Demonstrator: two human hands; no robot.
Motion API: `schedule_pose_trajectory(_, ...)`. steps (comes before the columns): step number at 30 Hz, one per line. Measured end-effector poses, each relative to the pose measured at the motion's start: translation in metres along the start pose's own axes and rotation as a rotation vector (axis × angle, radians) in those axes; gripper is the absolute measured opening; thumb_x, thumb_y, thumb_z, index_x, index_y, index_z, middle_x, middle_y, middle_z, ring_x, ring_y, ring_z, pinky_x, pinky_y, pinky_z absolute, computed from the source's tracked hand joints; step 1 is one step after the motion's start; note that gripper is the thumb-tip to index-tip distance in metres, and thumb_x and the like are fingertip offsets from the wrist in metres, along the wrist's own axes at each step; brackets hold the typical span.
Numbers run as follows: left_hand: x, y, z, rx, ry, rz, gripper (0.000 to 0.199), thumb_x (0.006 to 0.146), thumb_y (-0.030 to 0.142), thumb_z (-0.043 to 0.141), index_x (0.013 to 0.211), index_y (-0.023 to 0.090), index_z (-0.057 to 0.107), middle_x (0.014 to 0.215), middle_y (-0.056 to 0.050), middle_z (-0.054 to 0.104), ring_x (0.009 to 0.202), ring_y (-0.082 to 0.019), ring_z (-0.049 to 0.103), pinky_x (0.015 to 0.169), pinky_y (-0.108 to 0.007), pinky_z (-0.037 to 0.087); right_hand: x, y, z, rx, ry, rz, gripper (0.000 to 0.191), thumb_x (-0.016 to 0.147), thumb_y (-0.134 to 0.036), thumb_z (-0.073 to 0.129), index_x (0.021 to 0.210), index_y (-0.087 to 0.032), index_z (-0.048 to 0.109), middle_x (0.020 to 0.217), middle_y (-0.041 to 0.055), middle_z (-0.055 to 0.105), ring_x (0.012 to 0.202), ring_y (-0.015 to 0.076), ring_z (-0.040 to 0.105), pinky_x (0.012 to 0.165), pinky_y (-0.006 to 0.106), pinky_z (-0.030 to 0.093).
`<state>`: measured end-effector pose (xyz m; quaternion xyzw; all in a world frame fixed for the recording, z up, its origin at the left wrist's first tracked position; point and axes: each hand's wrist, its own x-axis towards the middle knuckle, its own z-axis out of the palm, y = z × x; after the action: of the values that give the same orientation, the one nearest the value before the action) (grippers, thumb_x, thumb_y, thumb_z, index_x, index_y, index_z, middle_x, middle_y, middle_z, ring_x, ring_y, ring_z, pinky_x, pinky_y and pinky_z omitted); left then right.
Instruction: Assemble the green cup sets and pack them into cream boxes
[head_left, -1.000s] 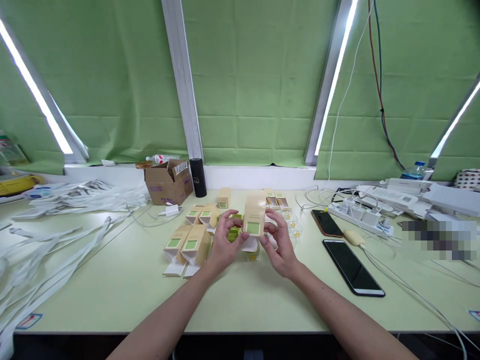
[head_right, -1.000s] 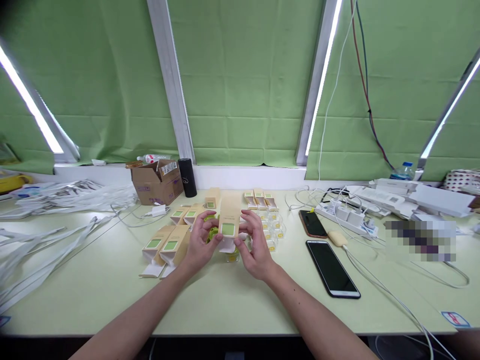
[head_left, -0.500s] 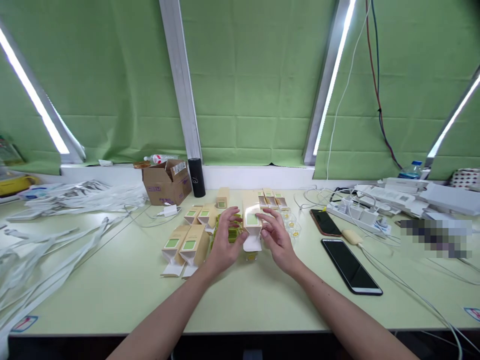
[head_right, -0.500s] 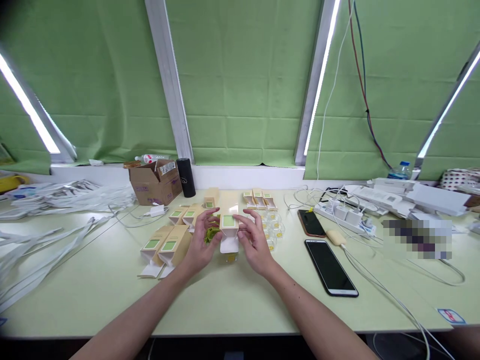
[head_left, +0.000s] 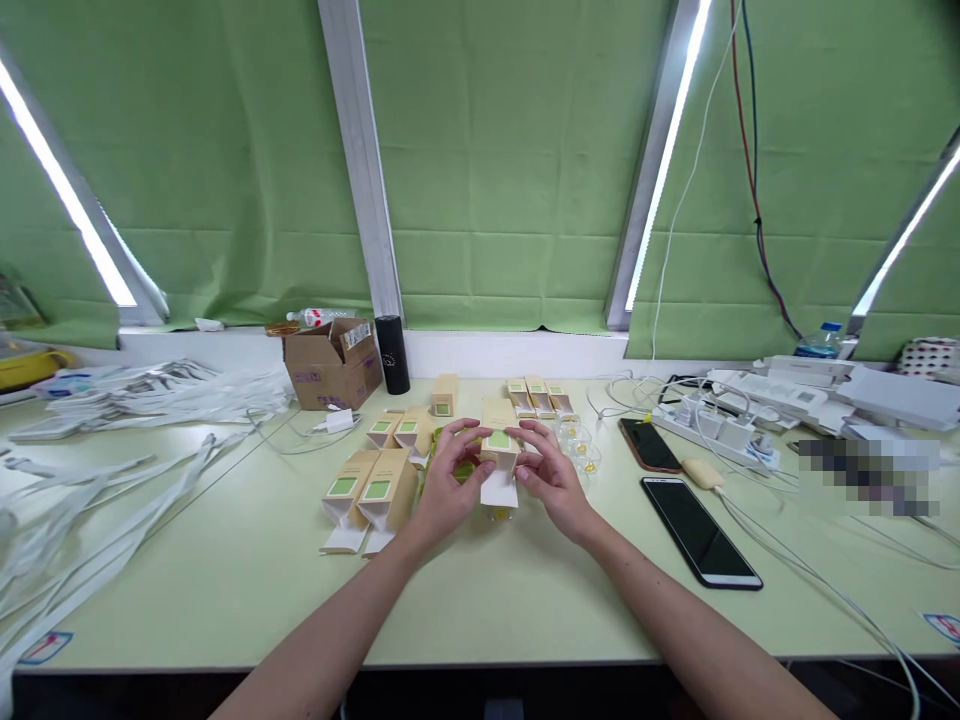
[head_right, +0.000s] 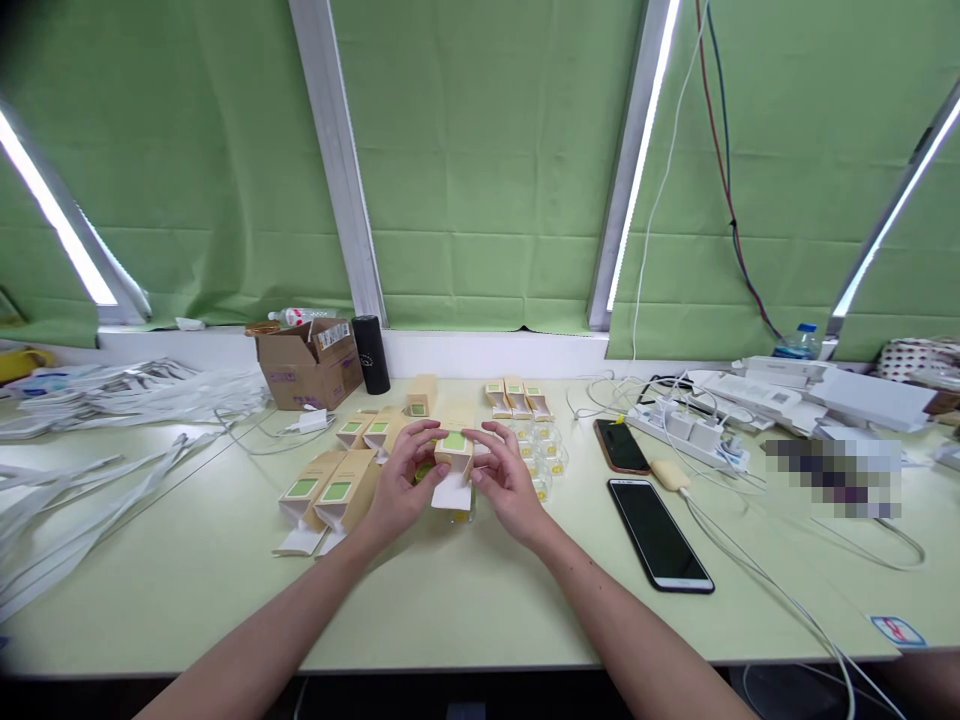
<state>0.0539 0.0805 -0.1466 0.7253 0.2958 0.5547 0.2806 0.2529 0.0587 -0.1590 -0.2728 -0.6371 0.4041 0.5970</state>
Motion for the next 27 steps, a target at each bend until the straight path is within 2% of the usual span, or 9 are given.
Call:
schedule_pose_trajectory(5,0.0005,-0.0028,0.0011,-0.029,-0.002,-0.030,0.032,0.094,0.036,0.072,0.126,0.027,0.070,0.141,-0.012,0.050,0.092,-0.017,0.065,0.091,-0.040,0.061,-0.0001,-0.0013,0.0004,0.003,-0.003,0.004,0.046,0.091,-0.045,0.077,0.135,-0.036,0.066,0.150,0.0089,0.034,0.086,0.0120,0.065,0.087,0.038,0.062)
schedule_pose_trajectory(13,0.0013,0.0012,0.0025,-0.022,-0.013,-0.060,0.031,0.094,0.038,0.073,0.122,0.027,0.073,0.132,-0.010,0.051,0.080,-0.012,0.062,0.080,-0.035,0.060,0.0021,-0.0005,0.0029,0.035,0.042,0.025,0.044,0.089,-0.045,0.078,0.131,-0.034,0.067,0.147,0.0087,0.038,0.078,0.0098,0.063,0.079,0.034,0.063)
schedule_pose_trajectory(18,0.0009,0.0031,0.0030,-0.022,-0.024,-0.071,0.032,0.094,0.041,0.072,0.122,0.027,0.072,0.130,-0.009,0.052,0.082,-0.014,0.063,0.080,-0.035,0.059,0.0027,0.0047,0.0034,0.003,0.078,0.037,0.043,0.090,-0.048,0.077,0.129,-0.033,0.067,0.147,0.0095,0.041,0.083,0.0138,0.066,0.079,0.036,0.064)
schedule_pose_trajectory(22,0.0006,0.0018,0.0033,-0.026,-0.033,-0.089,0.032,0.094,0.041,0.072,0.122,0.027,0.072,0.130,-0.009,0.050,0.081,-0.014,0.063,0.080,-0.035,0.059,0.0029,0.0066,0.0038,-0.005,0.086,0.035,0.041,0.091,-0.048,0.075,0.128,-0.033,0.067,0.144,0.0092,0.043,0.078,0.0118,0.064,0.077,0.035,0.063)
schedule_pose_trajectory(27,0.0002,0.0002,0.0026,-0.011,-0.052,-0.093,0.033,0.094,0.040,0.072,0.125,0.029,0.070,0.131,-0.008,0.049,0.082,-0.014,0.063,0.080,-0.035,0.058,0.0033,0.0045,0.0049,-0.034,0.096,0.048,0.040,0.092,-0.048,0.074,0.128,-0.032,0.068,0.143,0.0099,0.046,0.079,0.0136,0.065,0.072,0.033,0.063)
